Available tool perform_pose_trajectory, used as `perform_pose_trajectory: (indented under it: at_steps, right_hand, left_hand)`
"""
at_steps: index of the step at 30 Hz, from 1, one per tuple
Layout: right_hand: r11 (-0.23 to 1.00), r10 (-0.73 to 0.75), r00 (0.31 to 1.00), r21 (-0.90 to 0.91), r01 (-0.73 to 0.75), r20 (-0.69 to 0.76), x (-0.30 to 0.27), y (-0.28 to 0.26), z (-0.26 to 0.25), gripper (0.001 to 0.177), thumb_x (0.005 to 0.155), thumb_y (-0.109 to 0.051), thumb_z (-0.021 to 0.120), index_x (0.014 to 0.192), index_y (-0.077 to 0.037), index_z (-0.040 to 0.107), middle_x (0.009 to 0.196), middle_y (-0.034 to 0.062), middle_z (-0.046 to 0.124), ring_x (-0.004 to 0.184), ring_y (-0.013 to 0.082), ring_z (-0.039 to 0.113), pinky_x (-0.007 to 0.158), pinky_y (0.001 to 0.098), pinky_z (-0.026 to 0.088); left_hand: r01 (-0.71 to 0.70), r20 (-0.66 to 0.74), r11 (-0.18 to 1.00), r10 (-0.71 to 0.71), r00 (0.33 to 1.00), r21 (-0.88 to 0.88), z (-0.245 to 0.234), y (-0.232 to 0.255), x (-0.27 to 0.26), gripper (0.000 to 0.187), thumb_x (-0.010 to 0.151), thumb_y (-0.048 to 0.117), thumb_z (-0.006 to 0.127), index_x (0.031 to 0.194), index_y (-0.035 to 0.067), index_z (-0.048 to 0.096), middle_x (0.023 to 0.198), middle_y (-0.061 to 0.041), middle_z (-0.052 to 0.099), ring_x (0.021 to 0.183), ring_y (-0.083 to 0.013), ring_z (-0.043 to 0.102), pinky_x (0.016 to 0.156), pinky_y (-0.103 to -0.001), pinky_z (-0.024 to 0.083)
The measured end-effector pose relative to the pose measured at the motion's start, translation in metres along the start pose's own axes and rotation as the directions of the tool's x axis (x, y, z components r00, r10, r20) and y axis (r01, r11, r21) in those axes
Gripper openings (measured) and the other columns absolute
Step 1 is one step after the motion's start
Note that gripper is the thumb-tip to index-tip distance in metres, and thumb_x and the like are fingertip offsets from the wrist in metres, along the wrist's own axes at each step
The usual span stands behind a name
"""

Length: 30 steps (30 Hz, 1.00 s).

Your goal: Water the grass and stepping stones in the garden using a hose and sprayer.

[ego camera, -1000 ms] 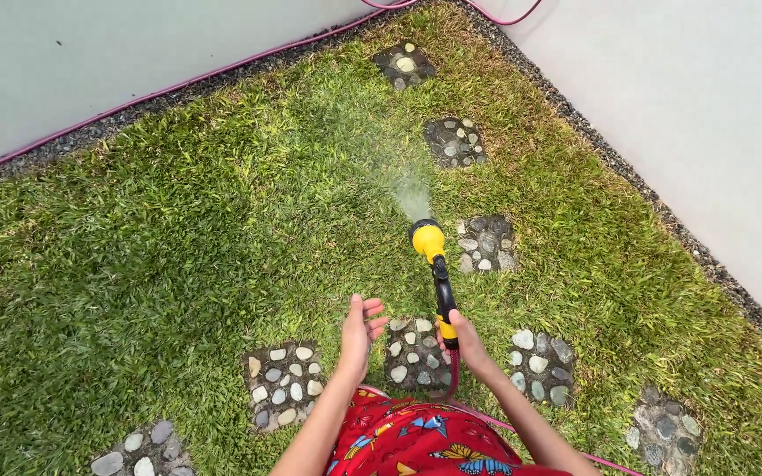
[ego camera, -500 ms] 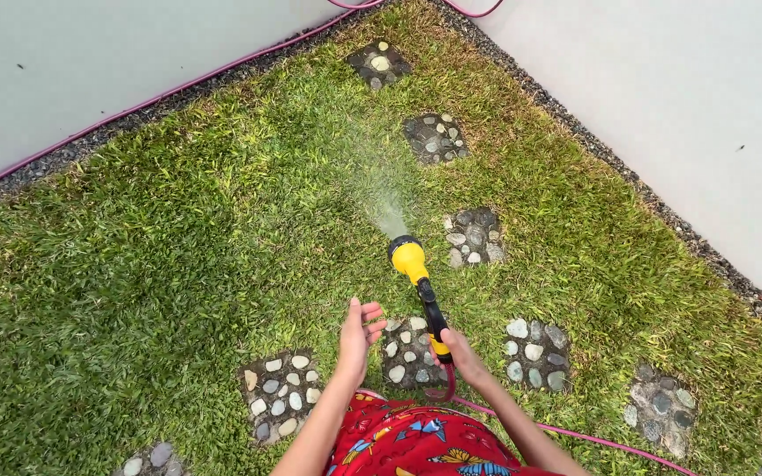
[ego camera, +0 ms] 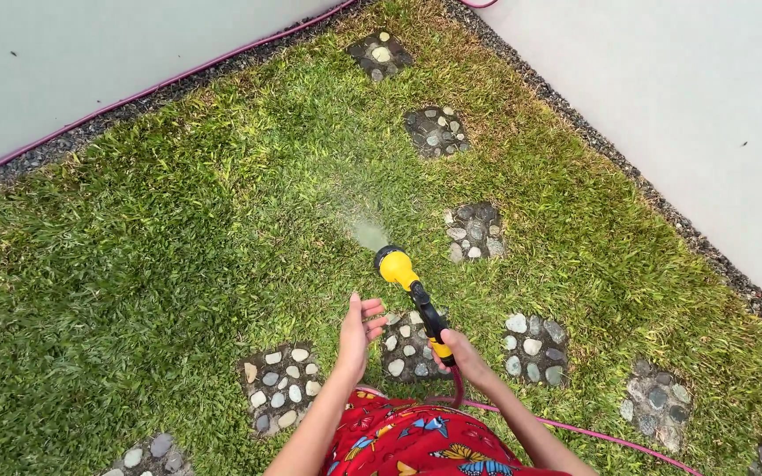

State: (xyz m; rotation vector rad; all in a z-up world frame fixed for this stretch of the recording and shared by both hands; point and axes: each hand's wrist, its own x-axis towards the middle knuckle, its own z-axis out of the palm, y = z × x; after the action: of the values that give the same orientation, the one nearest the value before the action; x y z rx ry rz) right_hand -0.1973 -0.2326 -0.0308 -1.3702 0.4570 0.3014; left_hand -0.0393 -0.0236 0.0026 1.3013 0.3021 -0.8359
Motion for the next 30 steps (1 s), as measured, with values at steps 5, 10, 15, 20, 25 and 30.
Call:
perform_pose_trajectory:
  at_steps: [5, 10, 15, 20, 25, 30]
  right_hand:
    - [0.997, 0.065, 0.996, -0.043, -0.068, -0.061, 0.013, -0.007, 0.008, 0.064, 0.095, -0.067, 0.040, 0.099, -0.006, 0.060, 0.069, 0.0026, 0.061, 0.056, 0.0107, 0.057, 0.048, 0.0262, 0.047]
    - [0.998, 0.055, 0.994, -0.004, -0.056, -0.099, 0.025, -0.005, 0.010, 0.065, 0.097, -0.066, 0.039, 0.098, -0.004, 0.059, 0.071, 0.0031, 0.062, 0.059, 0.0113, 0.061, 0.051, 0.0265, 0.050]
    - [0.986, 0.045, 0.994, -0.165, -0.028, 0.099, 0.025, -0.021, 0.012, 0.062, 0.096, -0.064, 0.040, 0.101, -0.006, 0.062, 0.073, 0.0002, 0.062, 0.059, 0.0092, 0.059, 0.050, 0.0248, 0.046]
    - [0.985, 0.035, 0.991, -0.173, -0.012, 0.131, 0.031, -0.029, 0.025, 0.062, 0.095, -0.067, 0.043, 0.102, -0.007, 0.058, 0.073, 0.0002, 0.060, 0.060, 0.0088, 0.058, 0.051, 0.0246, 0.047]
    - [0.994, 0.023, 0.983, -0.114, -0.003, 0.181, 0.034, -0.038, 0.028, 0.067, 0.093, -0.071, 0.042, 0.101, -0.006, 0.060, 0.072, 0.0013, 0.060, 0.060, 0.0097, 0.058, 0.050, 0.0251, 0.046]
    - [0.985, 0.017, 0.984, -0.172, 0.014, 0.179, 0.034, -0.047, 0.030, 0.067, 0.091, -0.071, 0.041, 0.102, -0.007, 0.058, 0.073, 0.0012, 0.060, 0.060, 0.0100, 0.058, 0.051, 0.0261, 0.046]
  left_hand:
    - [-0.002, -0.030, 0.999, 0.001, 1.000, -0.034, -0.008, -0.002, 0.001, 0.071, 0.103, 0.058, 0.030, 0.128, 0.001, 0.064, 0.121, -0.012, 0.071, 0.097, -0.0170, 0.067, 0.085, -0.031, 0.052]
    - [0.003, -0.049, 1.000, -0.005, 0.999, -0.026, -0.010, 0.001, -0.004, 0.070, 0.103, 0.058, 0.029, 0.128, 0.003, 0.064, 0.122, -0.011, 0.071, 0.098, -0.0165, 0.067, 0.086, -0.030, 0.052]
    - [-0.019, -0.047, 0.998, 0.016, 0.999, -0.057, -0.013, -0.002, -0.005, 0.071, 0.103, 0.057, 0.028, 0.128, 0.001, 0.064, 0.122, -0.012, 0.071, 0.098, -0.0169, 0.068, 0.086, -0.030, 0.053]
    - [-0.033, -0.069, 0.996, 0.028, 0.997, -0.077, -0.021, -0.013, -0.001, 0.071, 0.103, 0.058, 0.030, 0.127, 0.001, 0.065, 0.121, -0.012, 0.071, 0.097, -0.0172, 0.069, 0.085, -0.030, 0.053]
    - [-0.026, -0.089, 0.996, 0.018, 0.996, -0.090, -0.023, -0.013, -0.002, 0.071, 0.102, 0.060, 0.032, 0.126, 0.002, 0.064, 0.121, -0.012, 0.071, 0.097, -0.0168, 0.069, 0.083, -0.029, 0.052]
    - [-0.025, -0.083, 0.996, 0.018, 0.996, -0.084, -0.021, -0.016, -0.003, 0.071, 0.102, 0.059, 0.031, 0.127, 0.001, 0.064, 0.121, -0.012, 0.071, 0.097, -0.0162, 0.068, 0.084, -0.029, 0.052]
